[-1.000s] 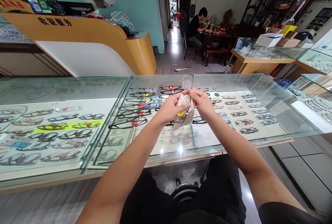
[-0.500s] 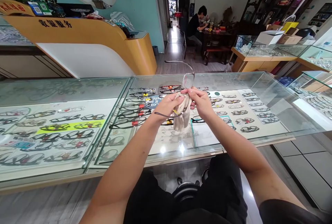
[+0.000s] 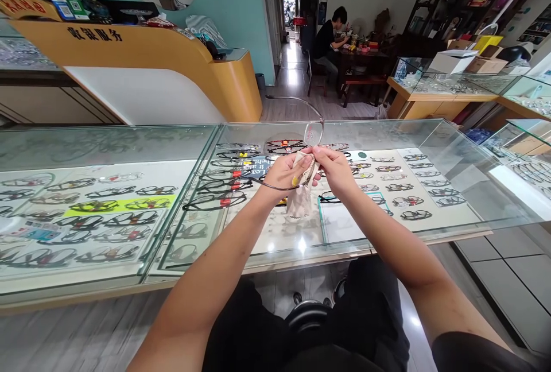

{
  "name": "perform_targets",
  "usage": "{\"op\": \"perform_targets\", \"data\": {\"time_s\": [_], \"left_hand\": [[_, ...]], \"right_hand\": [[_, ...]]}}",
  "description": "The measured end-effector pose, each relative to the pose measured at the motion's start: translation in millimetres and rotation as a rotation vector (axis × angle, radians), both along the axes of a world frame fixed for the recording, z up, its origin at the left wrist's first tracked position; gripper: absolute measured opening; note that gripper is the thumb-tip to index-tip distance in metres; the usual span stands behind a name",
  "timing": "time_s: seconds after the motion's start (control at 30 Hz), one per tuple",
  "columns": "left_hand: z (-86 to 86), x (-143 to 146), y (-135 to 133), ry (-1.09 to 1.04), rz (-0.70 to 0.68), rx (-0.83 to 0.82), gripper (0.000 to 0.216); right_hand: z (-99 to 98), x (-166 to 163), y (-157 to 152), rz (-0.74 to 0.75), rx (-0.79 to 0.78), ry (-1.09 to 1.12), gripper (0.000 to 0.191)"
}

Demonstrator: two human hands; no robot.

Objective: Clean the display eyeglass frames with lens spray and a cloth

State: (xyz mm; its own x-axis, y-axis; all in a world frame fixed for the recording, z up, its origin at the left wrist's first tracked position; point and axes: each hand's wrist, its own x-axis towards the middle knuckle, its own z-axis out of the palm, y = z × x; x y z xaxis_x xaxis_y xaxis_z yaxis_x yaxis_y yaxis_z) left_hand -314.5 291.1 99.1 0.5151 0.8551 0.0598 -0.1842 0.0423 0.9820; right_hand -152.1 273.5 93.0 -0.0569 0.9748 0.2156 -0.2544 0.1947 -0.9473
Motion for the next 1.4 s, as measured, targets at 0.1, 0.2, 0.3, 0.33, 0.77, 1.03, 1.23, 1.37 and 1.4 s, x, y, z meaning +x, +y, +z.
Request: {"op": "perform_targets", "data": {"time_s": [0.1,0.2,0.3,0.33,0.77,1.03,1.23,1.37,1.4], "left_hand": [[-3.6,-1.9,5.4,-0.026,-0.038,-0.030,0.080],[-5.9,-7.6,12.2,-0.058,0.020,-0.025,0.075],[-4.6,-15.4,19.0,-0.075,0.119,-0.008,0.075],[-3.4,-18.0,20.9,-0.080,0.150,-0.005,0.076],[7.1,-35.1,31.3,-0.110,0.305,-0.093,0.070],[5.2,-46.6,35.5,-0.010,0.050,-0.169,0.070],[12.4,-48.4,28.9,0.009,-0.159,-0.183,0.063],[21.6,-49.9,21.0,0.024,-0.277,-0.158,0.061],[23.4,-50.5,19.2,0.041,-0.297,-0.148,0.062]], "right_hand": [[4.0,5.8,1.1,-0.042,-0.009,0.017,0.057],[8.0,12.5,2.6,-0.093,0.019,0.003,0.056],[9.2,17.2,3.5,-0.120,0.069,-0.057,0.052],[8.9,17.9,3.4,-0.110,0.079,-0.084,0.052],[11.8,22.3,-2.1,0.031,0.079,-0.255,0.049],[84.1,50.1,-44.4,-0.045,0.463,-0.710,0.040],[140.1,55.6,-71.2,-0.062,0.915,-1.427,0.032],[150.8,45.4,-76.2,-0.017,1.101,-1.823,0.028],[150.8,42.4,-76.4,0.010,1.137,-1.888,0.028]]}}
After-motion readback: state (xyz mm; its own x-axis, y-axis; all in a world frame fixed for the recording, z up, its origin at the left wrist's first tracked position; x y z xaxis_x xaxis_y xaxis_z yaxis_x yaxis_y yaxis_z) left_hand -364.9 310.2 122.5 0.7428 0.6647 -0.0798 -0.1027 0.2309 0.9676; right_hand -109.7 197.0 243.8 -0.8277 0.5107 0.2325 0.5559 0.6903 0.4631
